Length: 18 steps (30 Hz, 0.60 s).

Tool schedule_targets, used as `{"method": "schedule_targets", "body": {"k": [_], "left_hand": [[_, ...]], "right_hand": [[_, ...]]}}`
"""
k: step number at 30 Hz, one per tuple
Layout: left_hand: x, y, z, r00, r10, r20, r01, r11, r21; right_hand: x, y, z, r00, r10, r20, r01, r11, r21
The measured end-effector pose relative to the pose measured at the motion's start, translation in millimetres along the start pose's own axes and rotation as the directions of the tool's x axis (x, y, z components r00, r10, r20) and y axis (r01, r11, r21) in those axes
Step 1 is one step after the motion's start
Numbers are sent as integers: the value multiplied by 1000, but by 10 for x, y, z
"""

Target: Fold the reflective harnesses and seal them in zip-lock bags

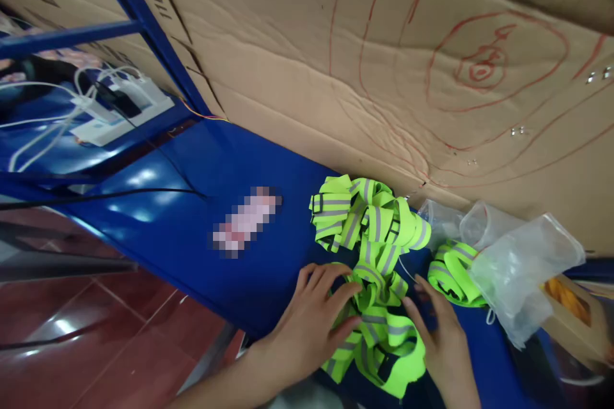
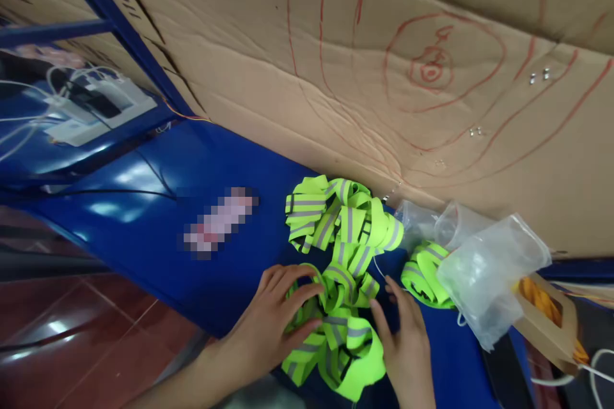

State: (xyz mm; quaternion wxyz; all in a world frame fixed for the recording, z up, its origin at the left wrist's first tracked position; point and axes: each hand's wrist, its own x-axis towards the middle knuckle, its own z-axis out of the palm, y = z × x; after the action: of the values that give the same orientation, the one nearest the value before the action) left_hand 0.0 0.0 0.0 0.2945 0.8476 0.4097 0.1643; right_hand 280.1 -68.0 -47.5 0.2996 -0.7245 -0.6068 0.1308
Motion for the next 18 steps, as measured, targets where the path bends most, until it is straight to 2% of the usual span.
{"method": "schedule_targets", "body": {"k": [4,6,9,11,13,14,16,18], "left_hand": [[135,-5,150,987,-90,135,79,994,81],[173,-33,225,980,-105,171,98,994,51],[200,-109,279,978,-100,182,112,992,-60],[207,-167,245,987,-24,160,62,969,-239],[211,-214,150,997,41,69,-3,881,-473],[215,-233,87,1000,20,0,-16,809,-588],[233,-262,-54,979,-144,-146,-19,641,-767],[268,-287,-187,888,-378,-263,-50,489,-871]], "right_hand": [[-92,23,326,990,-61,128,78,988,-131],[-141,5,432,989,-80,125,95,988,-120],[-157,-38,465,985,-97,145,102,994,-28],[-137,-95,411,977,-85,198,73,995,67],[-115,-191,334,965,-72,253,17,977,213],[-106,-252,301,963,-65,261,-16,955,297],[-98,-388,270,970,-49,239,-65,893,446],[-105,-518,300,978,-19,206,-92,851,517]]}}
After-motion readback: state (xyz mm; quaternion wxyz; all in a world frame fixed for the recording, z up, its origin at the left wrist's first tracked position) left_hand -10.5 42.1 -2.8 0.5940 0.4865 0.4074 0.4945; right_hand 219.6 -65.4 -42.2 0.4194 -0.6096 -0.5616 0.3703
